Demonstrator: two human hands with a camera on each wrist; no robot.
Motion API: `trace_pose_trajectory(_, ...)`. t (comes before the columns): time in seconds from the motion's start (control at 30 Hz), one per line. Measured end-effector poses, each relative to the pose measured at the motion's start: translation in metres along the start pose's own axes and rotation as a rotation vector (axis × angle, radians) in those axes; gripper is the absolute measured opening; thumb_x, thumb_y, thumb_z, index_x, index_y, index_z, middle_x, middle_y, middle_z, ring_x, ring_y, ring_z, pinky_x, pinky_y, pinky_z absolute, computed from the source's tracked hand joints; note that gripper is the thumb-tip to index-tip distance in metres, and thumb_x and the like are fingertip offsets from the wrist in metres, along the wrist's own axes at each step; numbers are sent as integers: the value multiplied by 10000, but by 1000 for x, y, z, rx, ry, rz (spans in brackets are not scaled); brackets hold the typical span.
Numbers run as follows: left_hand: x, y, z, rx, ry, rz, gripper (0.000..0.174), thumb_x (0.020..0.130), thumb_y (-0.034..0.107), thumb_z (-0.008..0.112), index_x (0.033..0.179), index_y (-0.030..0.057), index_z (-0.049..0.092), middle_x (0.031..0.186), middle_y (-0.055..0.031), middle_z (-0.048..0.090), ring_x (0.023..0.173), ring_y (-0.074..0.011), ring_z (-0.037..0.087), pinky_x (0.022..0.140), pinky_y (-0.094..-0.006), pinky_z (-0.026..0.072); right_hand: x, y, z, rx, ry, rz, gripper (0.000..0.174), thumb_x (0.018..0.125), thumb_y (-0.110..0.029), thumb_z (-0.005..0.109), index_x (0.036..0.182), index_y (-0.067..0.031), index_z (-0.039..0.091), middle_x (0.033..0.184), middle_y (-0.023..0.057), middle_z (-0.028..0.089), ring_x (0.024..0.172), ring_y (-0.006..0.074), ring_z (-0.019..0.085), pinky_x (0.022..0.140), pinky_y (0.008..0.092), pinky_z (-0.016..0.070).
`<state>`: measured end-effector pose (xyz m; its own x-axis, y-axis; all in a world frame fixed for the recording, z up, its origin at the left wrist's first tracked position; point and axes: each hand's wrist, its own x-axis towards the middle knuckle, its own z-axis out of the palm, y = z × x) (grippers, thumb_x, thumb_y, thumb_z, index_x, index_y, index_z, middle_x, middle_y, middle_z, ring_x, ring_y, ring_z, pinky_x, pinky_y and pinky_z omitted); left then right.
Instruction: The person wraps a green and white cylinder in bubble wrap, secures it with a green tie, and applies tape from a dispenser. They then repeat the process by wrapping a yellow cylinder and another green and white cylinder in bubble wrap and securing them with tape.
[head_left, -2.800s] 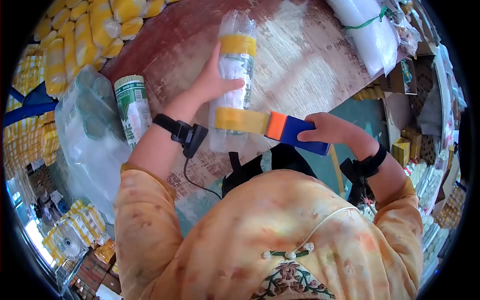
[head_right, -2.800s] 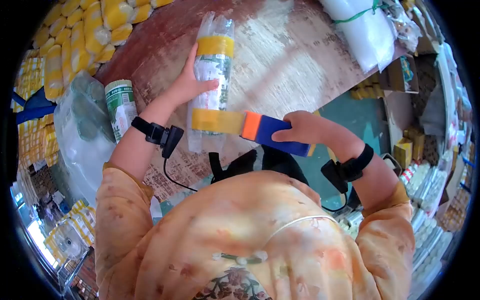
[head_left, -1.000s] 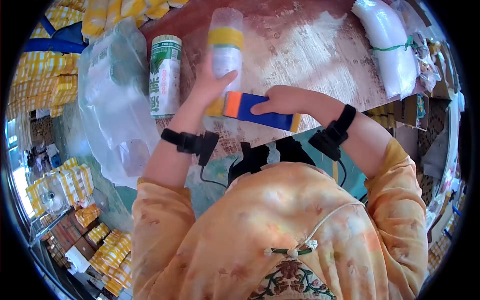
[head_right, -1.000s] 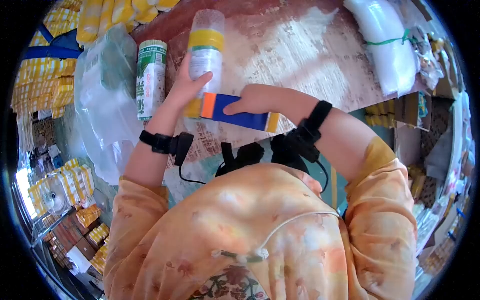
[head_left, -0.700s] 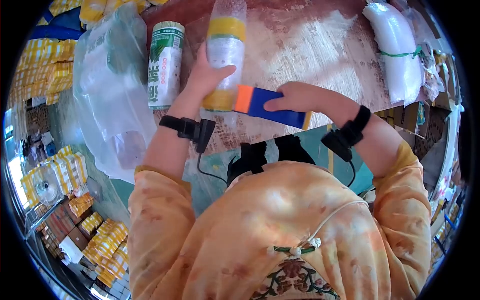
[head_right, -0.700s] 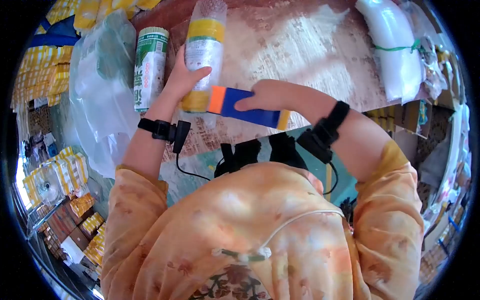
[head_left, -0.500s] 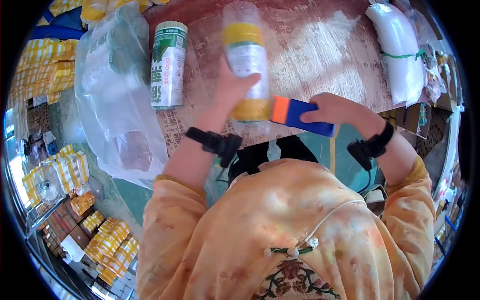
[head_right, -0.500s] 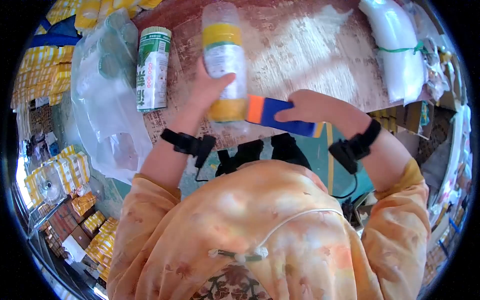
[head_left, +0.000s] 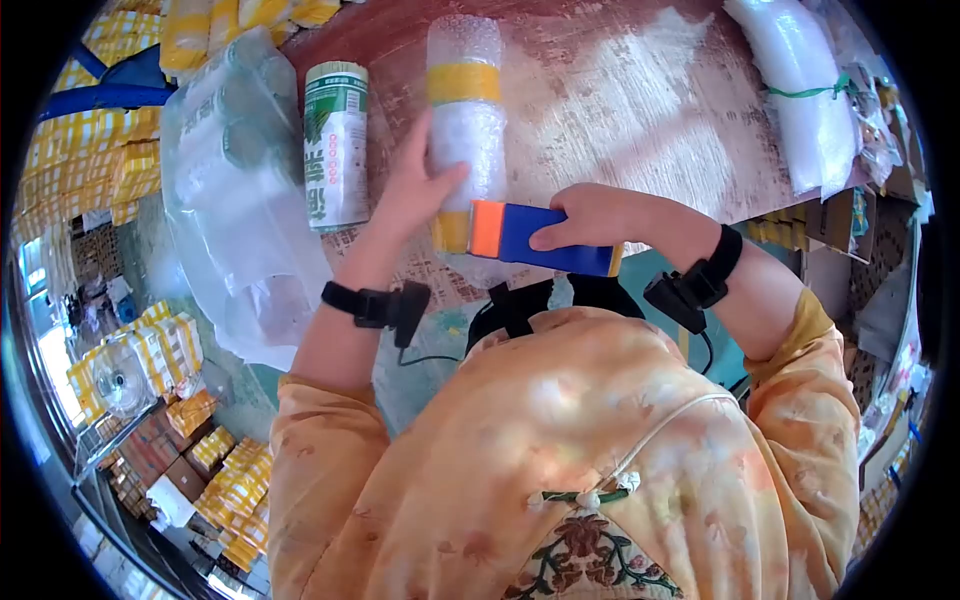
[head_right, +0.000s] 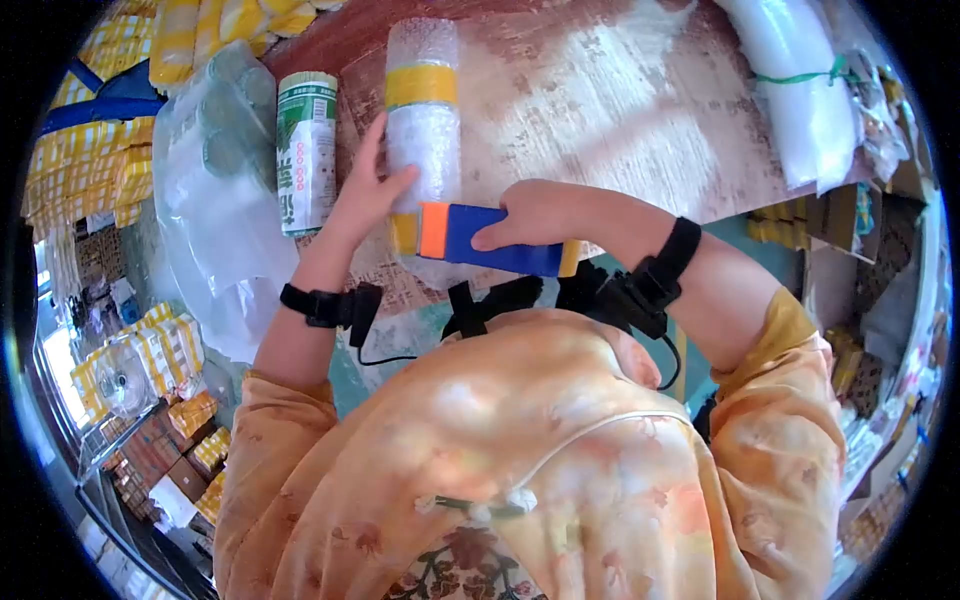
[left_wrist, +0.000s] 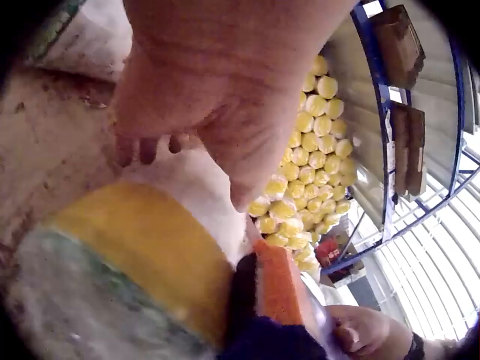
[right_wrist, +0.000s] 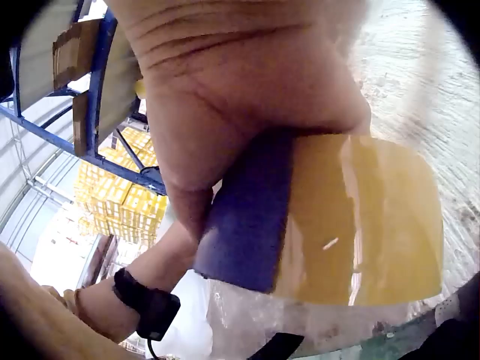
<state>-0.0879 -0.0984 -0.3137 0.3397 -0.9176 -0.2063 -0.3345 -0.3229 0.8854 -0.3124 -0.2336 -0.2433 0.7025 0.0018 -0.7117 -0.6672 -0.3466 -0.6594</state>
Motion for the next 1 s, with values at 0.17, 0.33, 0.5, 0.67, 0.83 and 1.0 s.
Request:
trace_pose_trajectory(0.17,5,27,28,199,118,-83,1033,666,174,772,1443,47,103,1347,-224,370,1235,-302,410,1017,-374,354,4,-7,-3,-52,-29,18,658,740,-555,604,935,72,646,840,211,649,774,306,629,714,379,477)
trace_pose_trajectory(0.33,6,23,19,122,93,-116,1048,653,107,768,1447,65,85,1366,-203,351,1241,-292,395,1016,-373,355,-39,3,-29,-252,-75,153,558,759,-471,626,929,60,621,849,202,643,768,269,626,696,358,478)
trace_pose_trajectory(0.5,4,12,5,-120,5,-96,1035,687,80,749,1457,81,58,1395,-175,323,1246,-262,378,1023,-359,339,-53,22,-34,-200,-33,250,668,738,-549,604,897,99,632,781,236,626,732,325,615,685,398,467)
trace_pose_trajectory(0.67,-6,8,-20,-288,-47,-121,945,743,67,696,1463,81,84,1428,-147,290,1270,-246,350,1054,-339,289,-21,8,-23,-273,-35,239,617,766,-512,612,949,77,627,806,214,640,753,294,631,689,380,479)
trace_pose_trajectory(0.83,-8,-6,-27,203,43,75,791,767,73,640,1439,113,224,1430,-193,280,1307,-317,317,1079,-357,264,17,-1,-13,-332,-30,178,672,770,-562,574,912,92,639,811,232,636,754,331,619,705,389,474)
trace_pose_trajectory(1.0,-21,27,21,574,280,28,777,737,197,681,1407,176,289,1378,-278,285,1270,-436,317,1035,-433,334,37,-19,-10,-414,-39,173,706,763,-593,562,858,102,645,815,244,631,739,329,606,710,388,471)
